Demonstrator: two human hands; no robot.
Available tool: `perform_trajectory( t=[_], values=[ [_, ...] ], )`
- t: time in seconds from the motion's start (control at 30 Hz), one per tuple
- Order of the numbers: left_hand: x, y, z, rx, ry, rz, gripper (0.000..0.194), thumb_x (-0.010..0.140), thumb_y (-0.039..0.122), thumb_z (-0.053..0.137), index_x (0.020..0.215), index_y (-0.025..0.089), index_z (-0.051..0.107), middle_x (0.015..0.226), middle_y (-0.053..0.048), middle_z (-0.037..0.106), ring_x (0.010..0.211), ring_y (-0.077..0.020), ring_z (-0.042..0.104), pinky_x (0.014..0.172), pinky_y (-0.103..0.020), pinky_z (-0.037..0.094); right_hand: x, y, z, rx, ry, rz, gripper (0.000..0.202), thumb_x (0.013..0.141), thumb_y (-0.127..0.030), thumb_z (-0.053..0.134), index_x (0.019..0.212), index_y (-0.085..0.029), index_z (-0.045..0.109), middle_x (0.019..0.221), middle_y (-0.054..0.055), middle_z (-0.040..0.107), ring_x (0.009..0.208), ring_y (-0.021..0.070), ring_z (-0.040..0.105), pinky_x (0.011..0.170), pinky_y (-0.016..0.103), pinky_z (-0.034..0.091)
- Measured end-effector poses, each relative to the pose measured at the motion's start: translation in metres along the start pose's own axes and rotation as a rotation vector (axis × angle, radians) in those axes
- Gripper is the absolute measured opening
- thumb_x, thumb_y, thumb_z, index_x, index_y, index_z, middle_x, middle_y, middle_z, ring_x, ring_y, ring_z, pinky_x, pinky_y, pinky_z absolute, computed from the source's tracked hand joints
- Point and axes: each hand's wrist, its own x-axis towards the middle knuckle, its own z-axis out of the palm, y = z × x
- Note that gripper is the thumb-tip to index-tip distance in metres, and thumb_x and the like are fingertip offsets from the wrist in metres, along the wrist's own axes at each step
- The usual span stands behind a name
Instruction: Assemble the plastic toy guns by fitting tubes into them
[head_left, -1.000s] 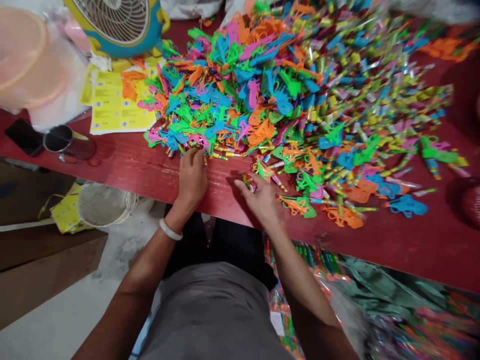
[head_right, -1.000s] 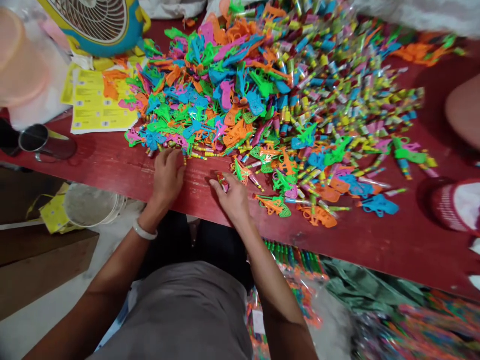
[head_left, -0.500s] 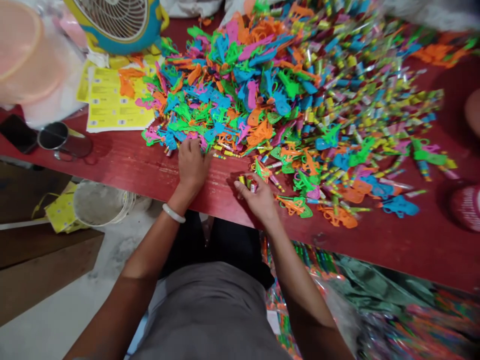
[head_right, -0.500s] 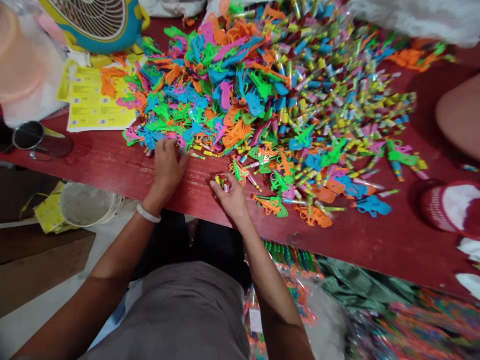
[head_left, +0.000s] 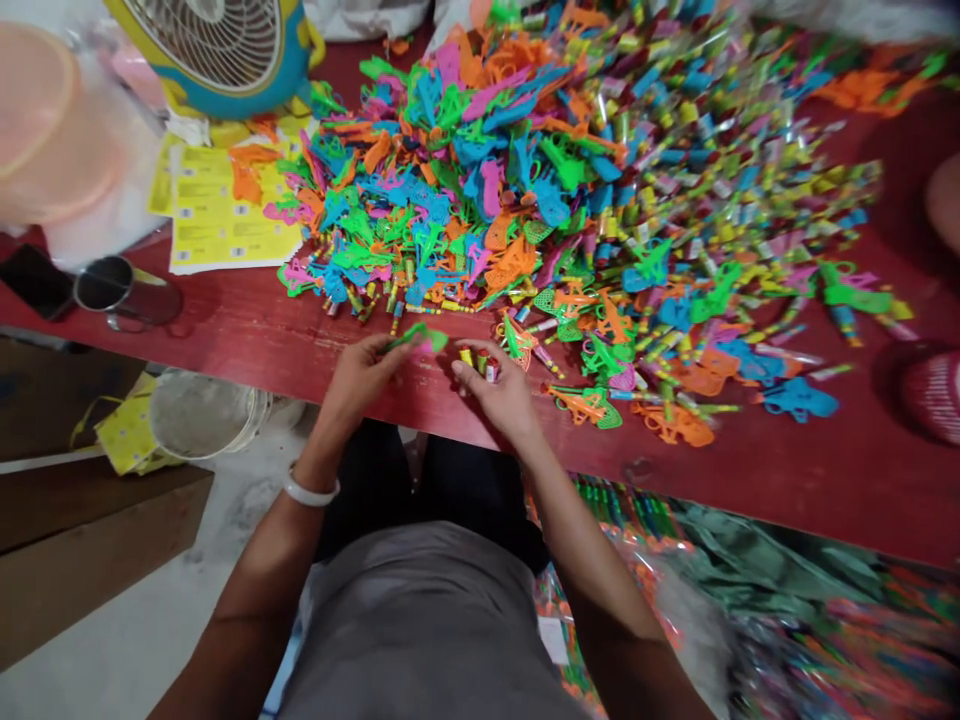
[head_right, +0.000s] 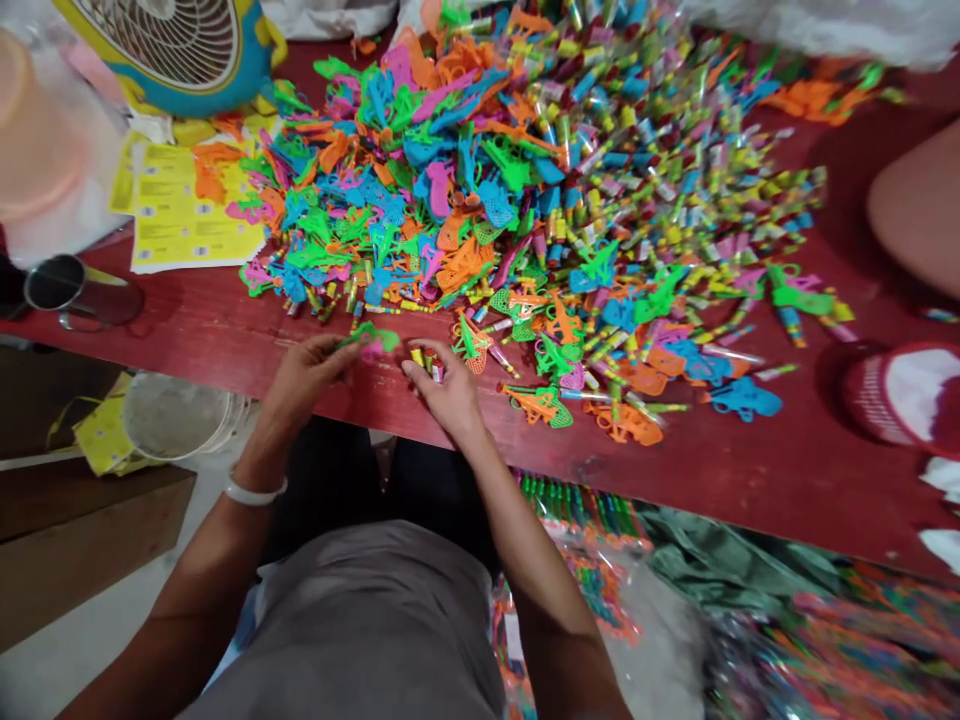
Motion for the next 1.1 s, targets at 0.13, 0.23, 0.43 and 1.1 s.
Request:
perform_trajectory(
  t=[0.13, 0.23, 0.43, 1.1],
  values=[
    [-0.014, -0.003, 0.014, -0.404, -0.090, -0.148, 0.034, 0.068, 0.045, 0.087, 0.085, 0.018, 0.076, 0.083, -0.002, 0.073, 0.070, -0.0126, 0.062, 0.066, -0.025, 0.047, -0.003, -0.001, 0.008, 0.146, -0.079, 0.053, 0.041, 0.076, -0.056, 0.078, 0.088, -0.020, 0.063, 0.065, -0.003, 0.064, 0.054, 0.0114, 0.056, 0.056, 0.025, 0.046],
    [-0.019, -0.008, 0.029, -0.665, -0.008, -0.208, 0.043, 0.060, 0.036, 0.093, 0.096, 0.020, 0.075, 0.092, -0.001, 0.075, 0.072, -0.0116, 0.065, 0.070, -0.025, 0.050, -0.012, 0.002, 0.012, 0.239, -0.071, 0.094, 0.042, 0.077, -0.057, 0.077, 0.072, -0.018, 0.060, 0.057, -0.002, 0.061, 0.047, 0.0090, 0.048, 0.046, 0.023, 0.036],
    [-0.028, -0.013, 0.055, -0.887, 0.188, -0.181, 0.037, 0.057, 0.034, 0.094, 0.080, 0.017, 0.070, 0.077, 0.004, 0.070, 0.070, -0.0077, 0.062, 0.070, -0.022, 0.047, -0.030, 0.008, 0.022, 0.274, -0.071, 0.206, 0.048, 0.075, -0.061, 0.076, 0.064, -0.018, 0.061, 0.053, 0.000, 0.059, 0.044, 0.0088, 0.044, 0.042, 0.023, 0.028],
    [-0.034, 0.000, 0.042, -0.492, 0.089, -0.210, 0.032, 0.051, 0.034, 0.094, 0.066, 0.017, 0.072, 0.062, 0.001, 0.067, 0.056, -0.0100, 0.056, 0.059, -0.024, 0.044, -0.010, 0.004, -0.016, -0.469, -0.169, -0.455, 0.021, 0.093, -0.035, 0.067, 0.111, -0.026, 0.076, 0.099, 0.007, 0.074, 0.094, 0.0234, 0.068, 0.086, 0.039, 0.054]
  ],
)
